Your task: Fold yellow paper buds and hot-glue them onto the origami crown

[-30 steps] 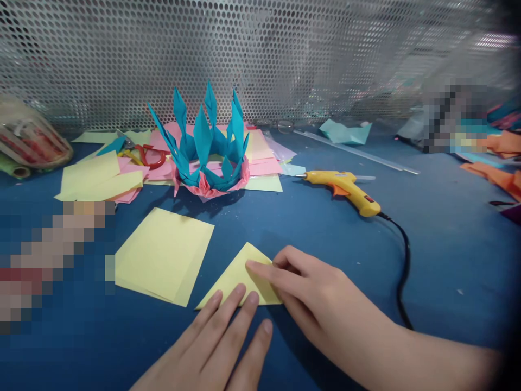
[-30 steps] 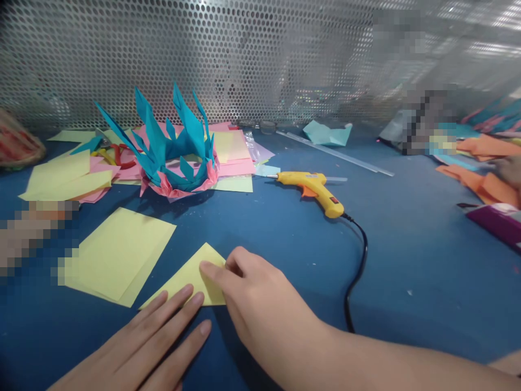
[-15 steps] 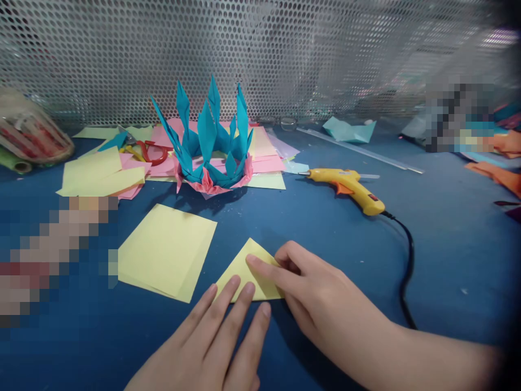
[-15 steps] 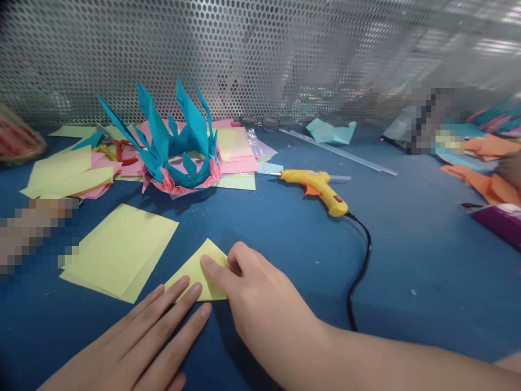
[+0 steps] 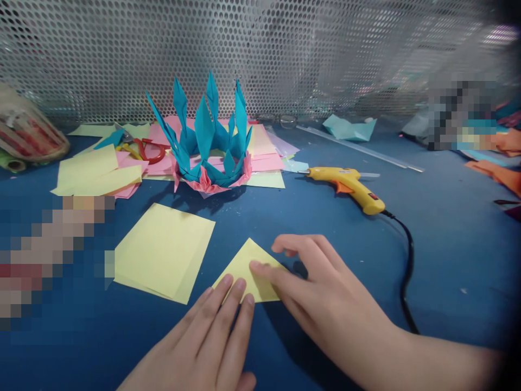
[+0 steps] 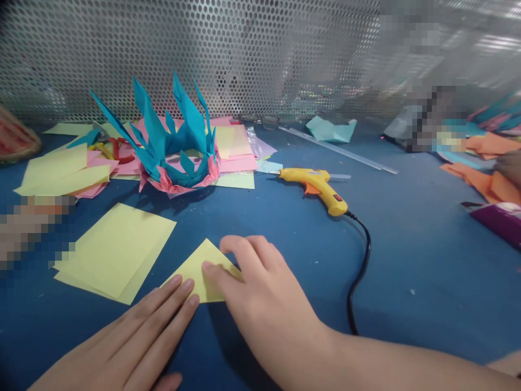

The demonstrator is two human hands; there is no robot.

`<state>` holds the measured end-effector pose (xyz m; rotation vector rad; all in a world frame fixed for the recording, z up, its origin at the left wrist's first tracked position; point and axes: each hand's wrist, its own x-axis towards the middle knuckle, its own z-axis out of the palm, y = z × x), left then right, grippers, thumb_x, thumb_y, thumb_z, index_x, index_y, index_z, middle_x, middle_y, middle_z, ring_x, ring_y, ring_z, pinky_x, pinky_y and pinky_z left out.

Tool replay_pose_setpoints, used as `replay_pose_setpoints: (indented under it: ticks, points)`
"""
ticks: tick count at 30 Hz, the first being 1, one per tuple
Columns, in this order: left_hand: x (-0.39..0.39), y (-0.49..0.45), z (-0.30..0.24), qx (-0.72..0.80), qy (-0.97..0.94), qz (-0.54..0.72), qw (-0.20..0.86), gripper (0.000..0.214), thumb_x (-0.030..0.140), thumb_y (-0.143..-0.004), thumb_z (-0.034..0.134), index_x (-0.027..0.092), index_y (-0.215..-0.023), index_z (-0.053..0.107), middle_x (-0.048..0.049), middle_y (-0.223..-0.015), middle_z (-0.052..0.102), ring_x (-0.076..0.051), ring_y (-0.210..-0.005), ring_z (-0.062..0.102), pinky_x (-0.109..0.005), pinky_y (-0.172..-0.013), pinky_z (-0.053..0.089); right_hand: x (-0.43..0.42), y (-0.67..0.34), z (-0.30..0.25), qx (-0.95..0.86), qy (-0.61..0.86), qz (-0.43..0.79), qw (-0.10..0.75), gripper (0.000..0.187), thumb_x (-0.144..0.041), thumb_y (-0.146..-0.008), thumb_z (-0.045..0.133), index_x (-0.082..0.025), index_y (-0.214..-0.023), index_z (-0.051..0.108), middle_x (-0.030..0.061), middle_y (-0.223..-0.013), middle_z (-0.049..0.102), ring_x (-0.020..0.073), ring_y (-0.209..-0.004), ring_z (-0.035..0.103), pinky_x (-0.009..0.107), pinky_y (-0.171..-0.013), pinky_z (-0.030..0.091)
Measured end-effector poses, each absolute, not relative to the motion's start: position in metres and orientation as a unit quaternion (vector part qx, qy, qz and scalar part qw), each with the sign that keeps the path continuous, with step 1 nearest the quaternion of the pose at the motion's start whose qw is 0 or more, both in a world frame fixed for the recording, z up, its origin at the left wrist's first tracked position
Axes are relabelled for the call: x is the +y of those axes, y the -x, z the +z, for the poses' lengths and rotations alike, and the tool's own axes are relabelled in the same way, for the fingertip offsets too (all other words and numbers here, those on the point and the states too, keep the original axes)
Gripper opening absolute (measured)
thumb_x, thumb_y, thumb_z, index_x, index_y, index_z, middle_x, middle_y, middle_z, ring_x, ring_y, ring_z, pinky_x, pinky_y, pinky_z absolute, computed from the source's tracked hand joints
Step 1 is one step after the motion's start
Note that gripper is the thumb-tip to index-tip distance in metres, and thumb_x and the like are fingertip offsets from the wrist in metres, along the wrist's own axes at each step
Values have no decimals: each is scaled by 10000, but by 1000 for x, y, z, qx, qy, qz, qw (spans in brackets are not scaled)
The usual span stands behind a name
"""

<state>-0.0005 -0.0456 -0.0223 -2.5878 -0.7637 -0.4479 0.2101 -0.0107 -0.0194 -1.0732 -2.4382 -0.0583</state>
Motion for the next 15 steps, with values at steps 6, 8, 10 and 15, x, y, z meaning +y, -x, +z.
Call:
replay_pose_setpoints:
  ticks: [6, 8, 10, 15]
  points:
    - [-46, 0, -29, -296, 921, -176, 182, 387, 195, -1011, 310, 92, -1042, 682, -108, -1077, 761, -210, -1019, 703, -300, -897, 451, -9, -215, -13, -929, 270, 13, 252, 449, -141, -1045, 271, -193, -903, 694, -1, -873, 711, 106, -792, 621, 301, -838, 381]
    - [-47, -1, -31, -315, 913, -196, 170, 398, 220, -1014, 313, 93, -1021, 689, -112, -1055, 768, -210, -1021, 695, -295, -920, 441, -10, -216, -12, -935, 261, 0, 239, 482, -122, -1044, 237, -182, -902, 694, 4, -847, 721, 117, -788, 633, 327, -858, 358]
    - [-48, -3, -31, -330, 904, -214, 167, 421, 227, -1017, 299, 95, -988, 698, -111, -1027, 773, -206, -1008, 693, -292, -925, 439, -11, -216, -12, -938, 256, -11, 232, 494, -126, -1044, 231, -179, -881, 694, 11, -824, 716, 128, -781, 637, 339, -871, 350]
    - [-48, -5, -26, -299, 913, -181, 212, 457, 185, -1014, 275, 80, -905, 706, -126, -931, 787, -211, -894, 714, -311, -812, 461, -14, -225, -12, -931, 290, 6, 220, 472, -167, -1048, 253, -202, -874, 690, 7, -799, 673, 135, -813, 621, 329, -930, 355]
